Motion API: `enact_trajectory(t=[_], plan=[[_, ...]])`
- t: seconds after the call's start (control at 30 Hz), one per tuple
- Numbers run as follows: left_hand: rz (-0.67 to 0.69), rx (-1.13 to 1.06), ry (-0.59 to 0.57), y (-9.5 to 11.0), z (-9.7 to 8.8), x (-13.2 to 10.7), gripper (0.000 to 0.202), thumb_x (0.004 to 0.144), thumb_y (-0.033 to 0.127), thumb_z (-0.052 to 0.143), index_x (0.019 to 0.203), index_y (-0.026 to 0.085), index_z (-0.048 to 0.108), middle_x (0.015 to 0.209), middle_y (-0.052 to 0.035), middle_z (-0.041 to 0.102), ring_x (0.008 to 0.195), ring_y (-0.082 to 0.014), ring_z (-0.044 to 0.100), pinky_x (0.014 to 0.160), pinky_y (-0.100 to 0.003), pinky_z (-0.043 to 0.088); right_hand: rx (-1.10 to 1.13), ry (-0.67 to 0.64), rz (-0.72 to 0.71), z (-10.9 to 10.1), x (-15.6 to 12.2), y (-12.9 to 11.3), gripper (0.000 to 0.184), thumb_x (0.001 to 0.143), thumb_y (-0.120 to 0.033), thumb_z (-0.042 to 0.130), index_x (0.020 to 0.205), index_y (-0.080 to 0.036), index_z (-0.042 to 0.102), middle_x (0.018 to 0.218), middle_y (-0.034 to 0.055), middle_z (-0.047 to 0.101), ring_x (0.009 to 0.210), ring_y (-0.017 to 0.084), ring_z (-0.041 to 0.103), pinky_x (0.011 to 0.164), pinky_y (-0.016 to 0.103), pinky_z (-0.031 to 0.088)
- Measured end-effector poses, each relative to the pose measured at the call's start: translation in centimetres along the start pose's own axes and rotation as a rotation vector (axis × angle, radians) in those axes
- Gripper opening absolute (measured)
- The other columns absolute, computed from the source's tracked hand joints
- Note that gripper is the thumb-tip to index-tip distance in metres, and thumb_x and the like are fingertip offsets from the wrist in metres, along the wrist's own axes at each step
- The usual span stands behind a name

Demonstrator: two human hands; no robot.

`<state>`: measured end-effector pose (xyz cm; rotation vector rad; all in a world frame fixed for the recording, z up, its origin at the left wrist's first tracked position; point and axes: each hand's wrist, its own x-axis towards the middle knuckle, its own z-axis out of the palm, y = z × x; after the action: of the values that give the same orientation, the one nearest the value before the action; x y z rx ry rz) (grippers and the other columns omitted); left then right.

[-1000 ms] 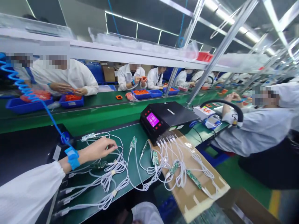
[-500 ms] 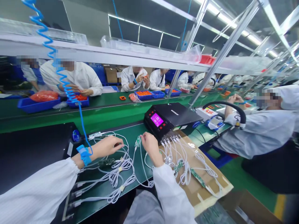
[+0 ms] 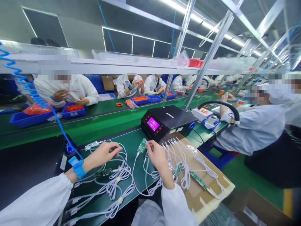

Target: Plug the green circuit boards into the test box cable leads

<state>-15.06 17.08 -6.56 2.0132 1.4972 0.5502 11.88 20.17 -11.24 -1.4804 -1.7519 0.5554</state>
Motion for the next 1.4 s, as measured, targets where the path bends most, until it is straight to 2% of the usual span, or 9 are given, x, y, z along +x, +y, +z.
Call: enact_trajectory(t=[0.23,0.37,0.53,0.7,0.87,1.0,1.13,1.33,1.4], plan=[[0.085,-0.271,0.030,8.1,4.0,3.0,0.044,0.103,0.058,0.045,0.115,0.023,0.070,0.118,-0.0047,0.075,0.110,-0.0229,0.067,0.096,-0.031,0.046,0.475,0.221,0.010,-3.2,-3.5,-1.5,0.033,0.099,-0.051,0.057,0.099,-0.021,0.069,0.102,0.0085,0.077,0.093,0.021,0.072,0.090,0.034,0.055],[0.180,-0.376,-0.043,11.6,6.2,5.5,0.057,0.105,0.062,0.032,0.090,0.019,0.065,0.092,-0.0037,0.072,0.085,-0.0188,0.063,0.079,-0.030,0.046,0.557,0.264,-0.005,-4.1,-4.3,-1.4,0.034,0.098,-0.053,0.060,0.098,-0.020,0.068,0.096,0.0070,0.074,0.083,0.019,0.068,0.082,0.032,0.056],[0.209,-0.529,-0.084,12.5,8.8,6.5,0.059,0.105,0.066,0.030,0.079,0.019,0.055,0.071,0.0000,0.060,0.069,-0.0158,0.057,0.070,-0.030,0.045,0.650,0.260,-0.016,-4.4,-4.5,-0.7,0.034,0.099,-0.053,0.058,0.087,-0.021,0.062,0.075,0.0002,0.064,0.067,0.015,0.060,0.069,0.027,0.052],[0.047,-0.799,0.052,12.1,10.8,7.5,0.061,0.095,0.078,0.044,0.084,0.019,0.053,0.067,0.0023,0.052,0.062,-0.0136,0.049,0.060,-0.027,0.042,0.593,0.230,-0.026,-3.2,-5.4,-1.0,0.037,0.102,-0.052,0.052,0.085,-0.020,0.062,0.072,-0.0007,0.061,0.069,0.014,0.057,0.068,0.025,0.046],[-0.280,-1.247,0.419,10.6,9.6,9.4,0.066,0.090,0.084,0.046,0.087,0.018,0.050,0.061,0.0073,0.040,0.048,-0.0075,0.035,0.046,-0.021,0.029,0.490,0.172,-0.004,-0.6,-7.2,-1.3,0.045,0.105,-0.052,0.039,0.073,-0.023,0.048,0.063,-0.0044,0.046,0.058,0.013,0.045,0.056,0.024,0.037],[-0.243,-1.290,0.441,10.1,9.4,9.1,0.066,0.090,0.083,0.049,0.090,0.017,0.052,0.063,0.0049,0.047,0.047,-0.0075,0.039,0.045,-0.021,0.033,0.406,-0.013,0.039,2.1,-6.7,-0.9,0.039,0.105,-0.054,0.042,0.083,-0.024,0.054,0.067,-0.0030,0.056,0.058,0.015,0.048,0.057,0.026,0.035],[-0.261,-1.346,0.464,10.6,9.9,9.0,0.061,0.094,0.078,0.048,0.087,0.017,0.052,0.055,0.0095,0.034,0.041,-0.0055,0.028,0.041,-0.019,0.028,0.381,-0.048,-0.042,3.1,-5.9,-0.9,0.049,0.108,-0.054,0.029,0.077,-0.024,0.052,0.070,0.0013,0.063,0.059,0.016,0.052,0.059,0.027,0.038],[-0.307,-1.521,0.784,9.2,4.8,10.7,0.055,0.111,0.052,0.018,0.080,0.017,0.047,0.052,0.0103,0.026,0.039,-0.0052,0.025,0.041,-0.017,0.025,0.148,-0.069,-0.069,2.6,-6.7,-0.8,0.047,0.112,-0.044,0.029,0.083,-0.023,0.060,0.072,0.0024,0.069,0.062,0.016,0.064,0.062,0.026,0.038],[-0.287,-1.450,0.777,8.4,3.5,10.8,0.053,0.111,0.051,0.023,0.082,0.017,0.049,0.052,0.0101,0.029,0.039,-0.0052,0.026,0.041,-0.017,0.026,0.014,-0.065,-0.040,3.1,-6.2,-0.5,0.045,0.112,-0.040,0.031,0.086,-0.021,0.063,0.077,0.0044,0.072,0.066,0.017,0.068,0.062,0.027,0.038]])
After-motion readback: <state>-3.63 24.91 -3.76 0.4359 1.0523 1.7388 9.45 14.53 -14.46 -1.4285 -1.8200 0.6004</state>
